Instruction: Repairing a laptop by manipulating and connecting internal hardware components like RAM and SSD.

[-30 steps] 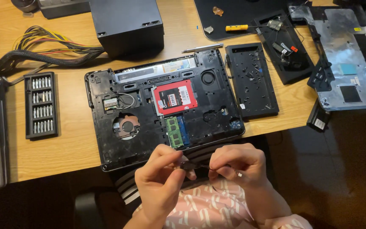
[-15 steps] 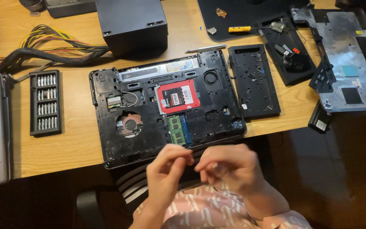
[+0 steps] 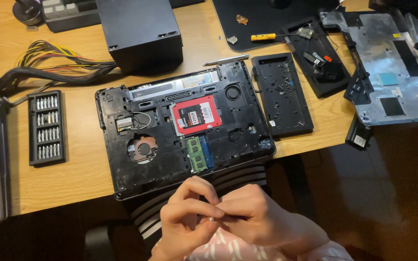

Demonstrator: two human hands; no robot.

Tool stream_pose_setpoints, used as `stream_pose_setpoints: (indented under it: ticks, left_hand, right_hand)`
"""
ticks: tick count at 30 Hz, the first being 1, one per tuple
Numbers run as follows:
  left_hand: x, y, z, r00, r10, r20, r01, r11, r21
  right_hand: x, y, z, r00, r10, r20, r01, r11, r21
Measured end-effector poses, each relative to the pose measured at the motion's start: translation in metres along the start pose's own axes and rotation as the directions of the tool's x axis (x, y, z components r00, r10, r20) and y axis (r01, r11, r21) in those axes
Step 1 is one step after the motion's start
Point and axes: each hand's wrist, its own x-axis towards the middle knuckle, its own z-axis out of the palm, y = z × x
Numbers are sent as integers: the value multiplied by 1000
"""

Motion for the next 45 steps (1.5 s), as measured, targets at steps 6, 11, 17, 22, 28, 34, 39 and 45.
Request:
stream_pose_setpoints:
  ticks: [6,11,17,22,28,34,39,45]
  left_hand:
    - [0,2,2,998,-64,6,64,994,-86]
    - [3,1,7,992,-122,-25,117,983,-144]
    - [6,-8,12,989,-129,-68,110,966,-234]
    - [6,-12,12,994,-93,-65,73,961,-267]
    - [5,-14,11,989,-124,-76,91,936,-341]
    - [7,-8,9,985,-157,71,172,901,-397]
    - [10,-5,12,982,-188,2,180,936,-302]
    - [6,-17,2,976,16,-218,-22,999,-29]
  right_hand:
    - [-6,12,3,1000,-22,-19,21,999,-50]
    - [-3,7,2,997,-3,-71,2,1000,-8]
    - [-11,15,5,994,8,-111,-9,1000,-12]
    - [-8,13,5,995,23,-99,-22,1000,15]
    - [-9,14,5,989,-9,-144,7,1000,-12]
    - [-11,14,2,988,18,-152,-21,1000,-21]
    - [-5,10,-1,991,-9,-134,12,1000,19]
    - [-5,19,-9,974,-1,-227,-57,967,-247]
